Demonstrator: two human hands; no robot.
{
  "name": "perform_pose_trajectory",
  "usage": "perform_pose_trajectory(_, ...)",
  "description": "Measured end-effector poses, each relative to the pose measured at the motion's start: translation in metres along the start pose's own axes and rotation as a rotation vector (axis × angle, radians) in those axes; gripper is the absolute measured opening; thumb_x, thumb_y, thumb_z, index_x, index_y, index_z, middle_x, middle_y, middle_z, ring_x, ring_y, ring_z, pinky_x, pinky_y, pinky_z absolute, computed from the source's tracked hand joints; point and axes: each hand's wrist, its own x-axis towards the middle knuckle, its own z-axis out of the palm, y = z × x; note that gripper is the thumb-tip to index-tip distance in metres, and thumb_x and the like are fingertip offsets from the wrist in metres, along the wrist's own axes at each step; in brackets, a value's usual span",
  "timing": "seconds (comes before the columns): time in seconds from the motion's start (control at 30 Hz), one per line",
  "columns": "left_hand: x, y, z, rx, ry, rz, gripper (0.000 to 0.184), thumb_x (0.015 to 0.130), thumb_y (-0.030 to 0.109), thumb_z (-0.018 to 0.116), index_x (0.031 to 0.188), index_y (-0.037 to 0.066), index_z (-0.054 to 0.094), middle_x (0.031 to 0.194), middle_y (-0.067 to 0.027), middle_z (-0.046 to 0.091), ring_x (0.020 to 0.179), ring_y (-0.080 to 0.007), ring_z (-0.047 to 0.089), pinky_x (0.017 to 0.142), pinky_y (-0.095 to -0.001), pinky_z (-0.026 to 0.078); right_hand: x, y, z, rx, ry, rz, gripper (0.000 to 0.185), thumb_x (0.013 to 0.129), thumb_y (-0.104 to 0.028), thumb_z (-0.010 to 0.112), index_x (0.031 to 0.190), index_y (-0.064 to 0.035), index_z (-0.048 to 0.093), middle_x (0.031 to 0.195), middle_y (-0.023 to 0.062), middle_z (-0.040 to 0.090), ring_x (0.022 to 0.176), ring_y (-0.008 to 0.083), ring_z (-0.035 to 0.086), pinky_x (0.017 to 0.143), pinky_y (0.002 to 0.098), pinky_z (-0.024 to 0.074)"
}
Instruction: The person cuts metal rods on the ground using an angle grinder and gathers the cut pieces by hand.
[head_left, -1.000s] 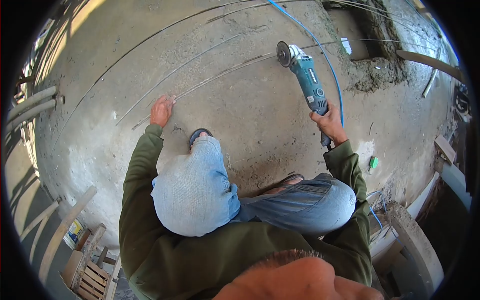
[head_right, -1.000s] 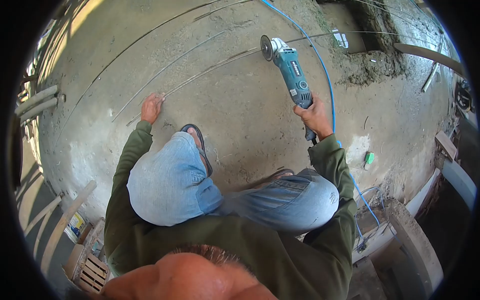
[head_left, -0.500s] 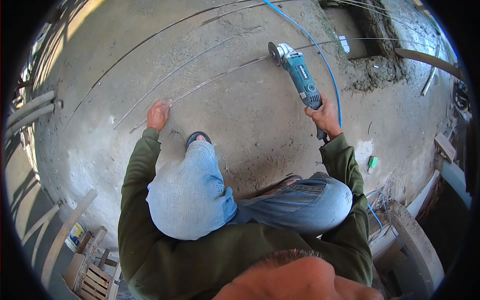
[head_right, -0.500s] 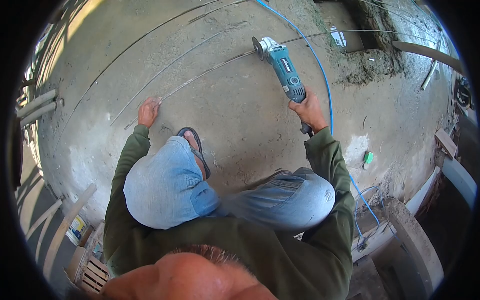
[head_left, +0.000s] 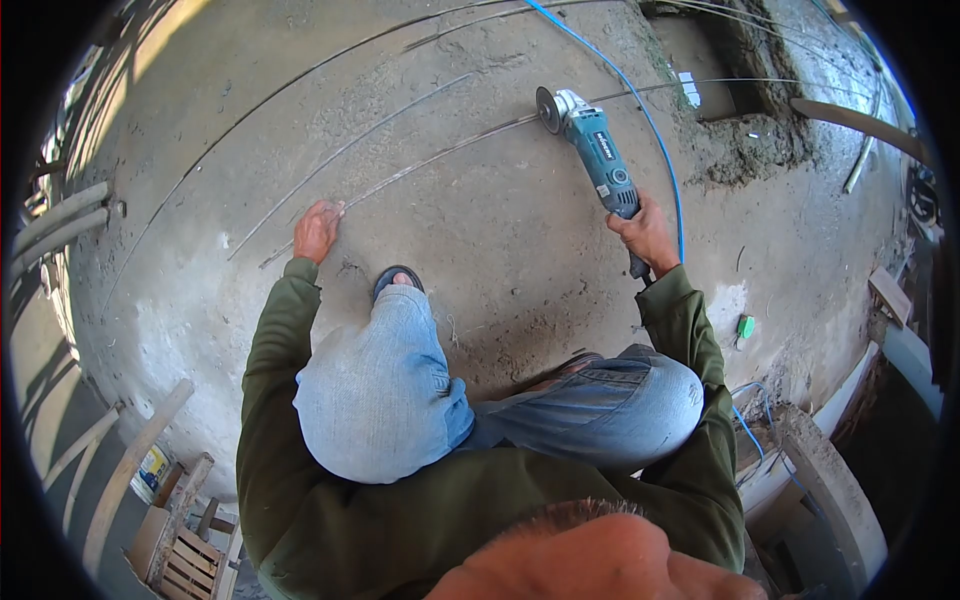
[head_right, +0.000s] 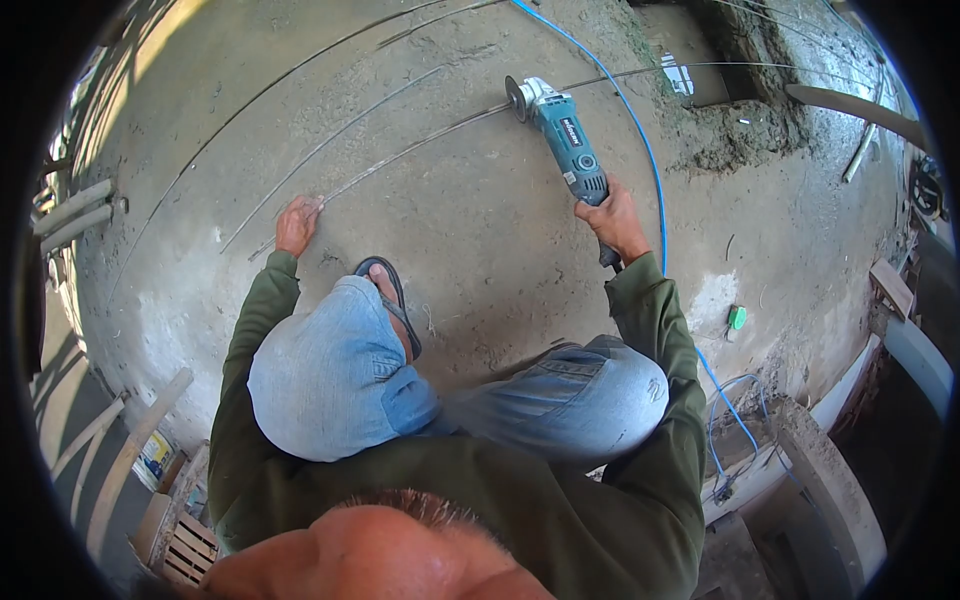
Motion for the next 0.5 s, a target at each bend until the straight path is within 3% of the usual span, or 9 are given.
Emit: perform_pose_trajectory(0.5,0.000,0.001,0.000,-0.014,-0.020,-0.011,0.019,0.087,0.015,0.062,0.103,0.010,0.070,0.089,-0.0123,0.060,0.080,-0.0334,0.060,0.068,-0.0425,0.048,-0.007,-0.002,0.000,0.025,0.008,-0.006,0.047,0.065,-0.018,0.071,0.104,0.0037,0.058,0.077,0.0072,0.057,0.070,0.0158,0.054,0.066,0.0307,0.0459)
